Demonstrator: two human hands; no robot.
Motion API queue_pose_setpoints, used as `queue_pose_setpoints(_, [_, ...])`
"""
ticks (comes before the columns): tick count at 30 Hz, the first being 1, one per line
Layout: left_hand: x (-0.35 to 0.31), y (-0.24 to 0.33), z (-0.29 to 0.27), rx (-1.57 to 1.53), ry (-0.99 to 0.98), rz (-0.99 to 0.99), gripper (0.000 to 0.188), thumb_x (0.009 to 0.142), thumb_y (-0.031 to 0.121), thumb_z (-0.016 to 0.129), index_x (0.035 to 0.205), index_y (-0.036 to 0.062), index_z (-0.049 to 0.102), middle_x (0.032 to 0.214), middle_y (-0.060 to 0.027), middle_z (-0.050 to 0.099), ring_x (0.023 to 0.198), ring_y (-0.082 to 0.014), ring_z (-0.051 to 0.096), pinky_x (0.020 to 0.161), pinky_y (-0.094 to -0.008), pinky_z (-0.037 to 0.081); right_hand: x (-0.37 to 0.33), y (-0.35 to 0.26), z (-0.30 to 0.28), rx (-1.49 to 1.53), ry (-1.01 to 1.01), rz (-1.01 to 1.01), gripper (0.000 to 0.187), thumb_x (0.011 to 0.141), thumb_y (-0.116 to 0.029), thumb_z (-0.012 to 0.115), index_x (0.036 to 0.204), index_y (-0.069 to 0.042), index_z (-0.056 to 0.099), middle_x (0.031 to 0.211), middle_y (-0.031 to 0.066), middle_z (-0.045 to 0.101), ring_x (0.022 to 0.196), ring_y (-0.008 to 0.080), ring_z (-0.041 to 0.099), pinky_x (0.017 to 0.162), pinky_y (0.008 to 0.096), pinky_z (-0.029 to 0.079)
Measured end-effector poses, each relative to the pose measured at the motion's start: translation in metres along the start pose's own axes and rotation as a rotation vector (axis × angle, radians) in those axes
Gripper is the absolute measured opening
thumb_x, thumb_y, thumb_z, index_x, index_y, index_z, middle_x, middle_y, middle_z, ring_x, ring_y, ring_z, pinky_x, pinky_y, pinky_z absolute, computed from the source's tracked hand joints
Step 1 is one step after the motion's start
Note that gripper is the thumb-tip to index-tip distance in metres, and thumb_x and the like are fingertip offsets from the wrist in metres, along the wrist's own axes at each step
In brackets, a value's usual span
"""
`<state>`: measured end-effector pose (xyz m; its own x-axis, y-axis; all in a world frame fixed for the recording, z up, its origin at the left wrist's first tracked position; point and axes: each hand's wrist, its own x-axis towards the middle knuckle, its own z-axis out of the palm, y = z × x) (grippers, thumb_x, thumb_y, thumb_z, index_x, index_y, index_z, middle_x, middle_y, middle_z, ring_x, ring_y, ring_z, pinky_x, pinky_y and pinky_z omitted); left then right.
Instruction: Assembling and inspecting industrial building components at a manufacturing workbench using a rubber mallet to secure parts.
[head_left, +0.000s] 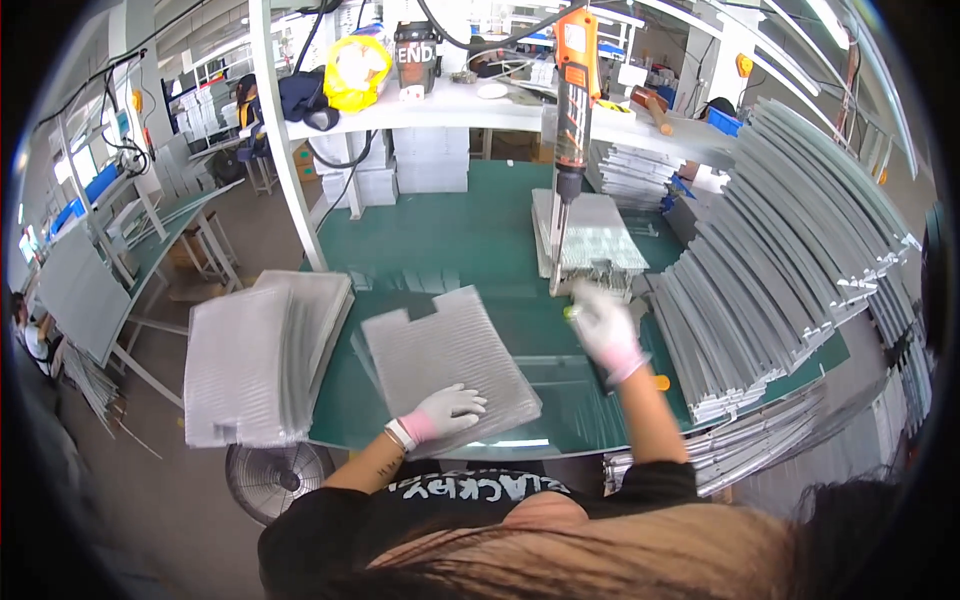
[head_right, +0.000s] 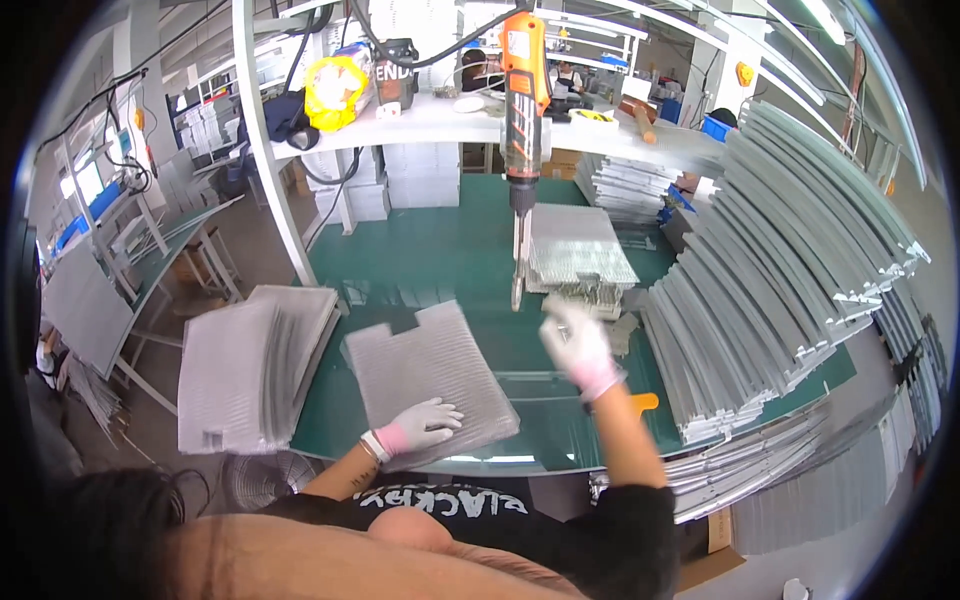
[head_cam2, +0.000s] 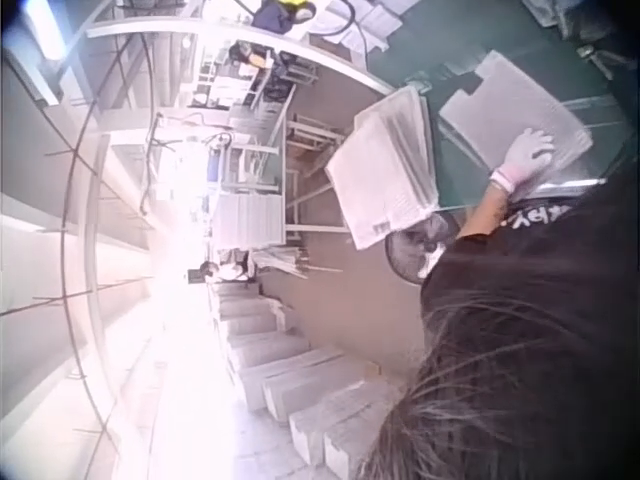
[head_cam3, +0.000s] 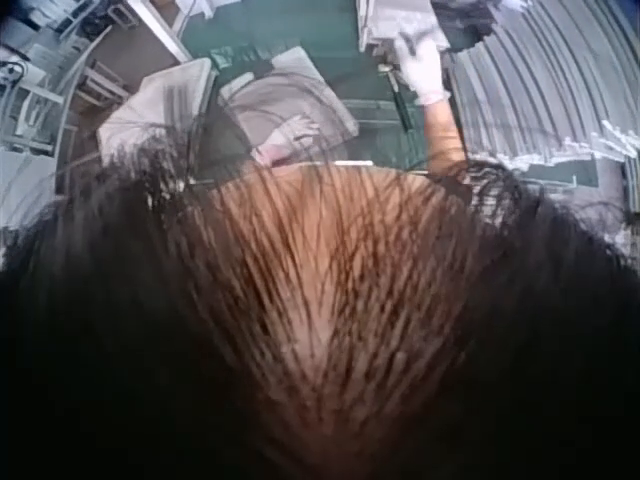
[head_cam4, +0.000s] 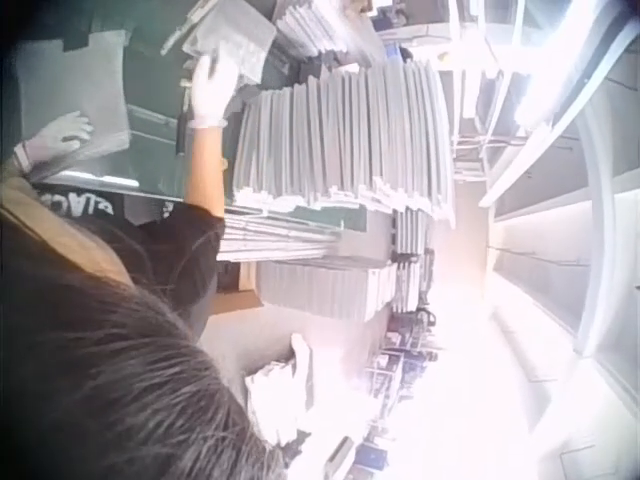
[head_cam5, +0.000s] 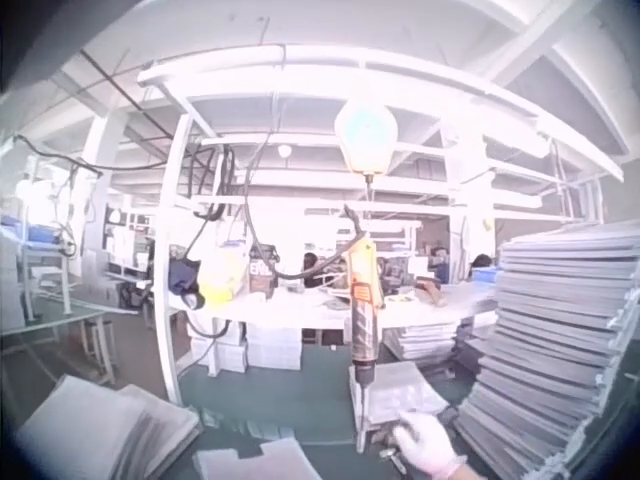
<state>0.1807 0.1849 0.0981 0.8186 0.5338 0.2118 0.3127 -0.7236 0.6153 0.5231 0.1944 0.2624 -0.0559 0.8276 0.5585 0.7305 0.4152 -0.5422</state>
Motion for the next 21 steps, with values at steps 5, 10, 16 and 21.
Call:
queue_pose_setpoints(5, [-0.061,0.057,-0.005,-0.519,-0.222,-0.075,0.029,0.103,0.023,0.054,0.115,0.0031,0.071,0.130,-0.0092,0.068,0.131,-0.0249,0.056,0.120,-0.0466,0.029,-0.187,-0.026,0.091,0.195,-0.368,0.166,0.056,0.092,-0.026,0.066,0.137,0.005,0.053,0.136,0.0259,0.058,0.130,0.0378,0.053,0.112,0.0433,0.039])
queue_pose_setpoints(10, [-0.162,0.079,-0.011,-0.564,0.781,-0.526,0.027,0.100,0.019,0.058,0.092,-0.0017,0.073,0.092,-0.0103,0.075,0.088,-0.0157,0.068,0.088,-0.0313,0.052,-0.269,-0.067,0.070,0.303,0.168,0.549,0.028,0.095,-0.011,0.062,0.116,0.007,0.067,0.101,0.0154,0.074,0.089,0.0207,0.072,0.079,0.0305,0.056])
queue_pose_setpoints(16, [-0.194,0.017,0.014,-0.867,0.360,-0.978,0.066,0.107,0.051,0.038,0.129,-0.0062,0.062,0.119,-0.0112,0.070,0.102,-0.0166,0.067,0.093,-0.0304,0.051,-0.288,-0.018,0.089,1.168,-0.328,1.143,0.054,0.104,-0.041,0.052,0.130,0.007,0.057,0.118,0.0156,0.069,0.101,0.0204,0.068,0.088,0.0358,0.055])
queue_pose_setpoints(21, [-0.185,0.086,-0.012,-0.866,0.493,-0.599,0.047,0.097,0.019,0.066,0.135,-0.0068,0.054,0.125,-0.0129,0.066,0.110,-0.0185,0.064,0.101,-0.0315,0.048,-0.236,-0.081,0.073,0.902,-0.277,0.685,0.042,0.093,-0.008,0.068,0.131,0.008,0.057,0.121,0.0122,0.069,0.108,0.0159,0.065,0.099,0.0310,0.050])
